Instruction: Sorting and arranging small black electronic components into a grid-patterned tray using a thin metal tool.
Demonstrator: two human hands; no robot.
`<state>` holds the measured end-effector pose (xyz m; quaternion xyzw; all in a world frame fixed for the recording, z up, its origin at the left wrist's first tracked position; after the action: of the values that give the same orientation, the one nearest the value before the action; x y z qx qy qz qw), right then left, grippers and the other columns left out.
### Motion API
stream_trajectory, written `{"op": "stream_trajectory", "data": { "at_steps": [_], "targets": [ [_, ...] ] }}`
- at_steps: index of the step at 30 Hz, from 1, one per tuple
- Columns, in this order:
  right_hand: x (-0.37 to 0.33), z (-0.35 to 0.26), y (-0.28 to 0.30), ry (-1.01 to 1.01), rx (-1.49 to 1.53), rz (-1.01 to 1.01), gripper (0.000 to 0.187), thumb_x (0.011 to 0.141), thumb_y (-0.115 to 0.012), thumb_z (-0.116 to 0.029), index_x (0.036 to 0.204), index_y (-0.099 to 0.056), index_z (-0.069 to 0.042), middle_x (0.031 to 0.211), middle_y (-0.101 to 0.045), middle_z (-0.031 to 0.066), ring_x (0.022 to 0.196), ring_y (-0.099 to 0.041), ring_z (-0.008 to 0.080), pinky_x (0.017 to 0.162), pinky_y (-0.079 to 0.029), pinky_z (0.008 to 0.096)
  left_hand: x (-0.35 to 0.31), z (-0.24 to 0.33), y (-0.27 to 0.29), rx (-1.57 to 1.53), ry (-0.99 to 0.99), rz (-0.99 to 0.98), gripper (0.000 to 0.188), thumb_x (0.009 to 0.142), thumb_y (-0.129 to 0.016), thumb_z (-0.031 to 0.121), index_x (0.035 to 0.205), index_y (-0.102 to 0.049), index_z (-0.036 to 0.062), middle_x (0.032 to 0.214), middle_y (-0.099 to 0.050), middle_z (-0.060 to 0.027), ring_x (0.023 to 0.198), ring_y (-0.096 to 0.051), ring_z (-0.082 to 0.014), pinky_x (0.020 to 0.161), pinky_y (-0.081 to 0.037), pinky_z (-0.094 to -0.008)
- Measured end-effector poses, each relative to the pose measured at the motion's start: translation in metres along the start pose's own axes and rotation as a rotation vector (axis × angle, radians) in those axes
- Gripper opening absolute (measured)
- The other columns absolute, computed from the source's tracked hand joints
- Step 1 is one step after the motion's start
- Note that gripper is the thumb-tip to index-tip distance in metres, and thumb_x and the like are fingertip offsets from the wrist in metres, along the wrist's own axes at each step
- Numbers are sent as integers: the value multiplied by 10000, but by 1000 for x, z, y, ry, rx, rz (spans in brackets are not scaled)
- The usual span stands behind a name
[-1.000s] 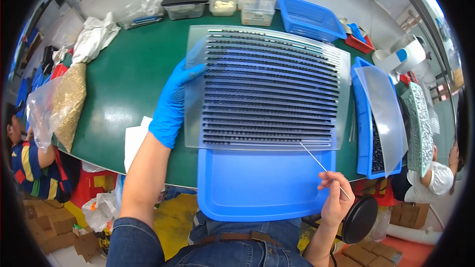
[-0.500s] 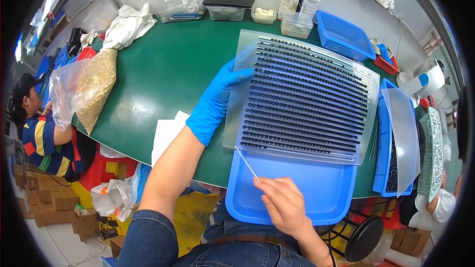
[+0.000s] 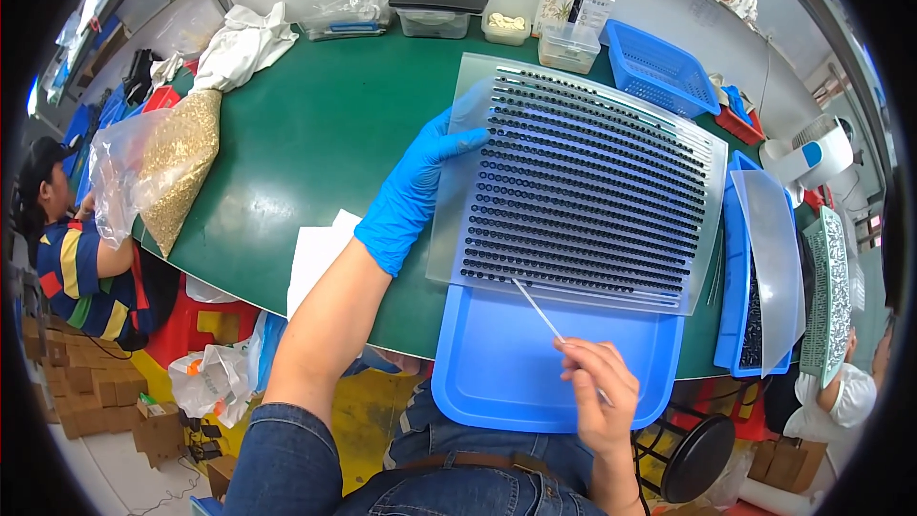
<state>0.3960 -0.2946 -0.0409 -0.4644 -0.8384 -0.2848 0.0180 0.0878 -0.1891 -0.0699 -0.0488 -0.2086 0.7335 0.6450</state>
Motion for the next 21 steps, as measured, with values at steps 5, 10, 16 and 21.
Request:
{"op": "stream_trajectory", "data": {
  "at_steps": [5,10,16,21],
  "targets": [
    [23,-15,-30,179,-71,-94,249,842,-627,30,1085,-680,21,1098,-690,153,848,-637,273,767,-515,341,-1,1,4,30,-4,1,682,837,-668,160,1454,-424,0,1392,-544,-113,1270,-513,-196,1109,-357,-319],
    [19,-9,-22,158,-92,-84,261,831,-629,40,1087,-677,23,1101,-686,159,848,-642,278,768,-515,340,-3,2,2,2,-3,-21,695,845,-662,159,1465,-397,-8,1408,-525,-126,1284,-506,-211,1113,-359,-332],
    [-1,8,9,-33,6,38,227,909,-542,20,1093,-670,51,1094,-689,181,853,-623,220,669,-550,295,-4,6,2,-39,-15,3,688,821,-668,138,1458,-435,17,1384,-558,-92,1268,-510,-179,1114,-344,-308],
    [3,-1,5,-33,37,49,216,908,-567,3,1092,-672,46,1091,-693,174,862,-628,226,692,-546,306,0,3,0,15,-43,-8,693,819,-672,140,1458,-434,14,1391,-552,-91,1270,-506,-173,1109,-351,-308]
  ]
}}
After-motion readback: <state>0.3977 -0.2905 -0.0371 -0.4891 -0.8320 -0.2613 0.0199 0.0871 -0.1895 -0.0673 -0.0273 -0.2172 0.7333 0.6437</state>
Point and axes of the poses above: each hand's wrist, its own x-axis towards the middle knuckle, its own y-axis out of the back of the hand, z = x × y, the point moved 1 cm from there along x, towards the middle knuckle
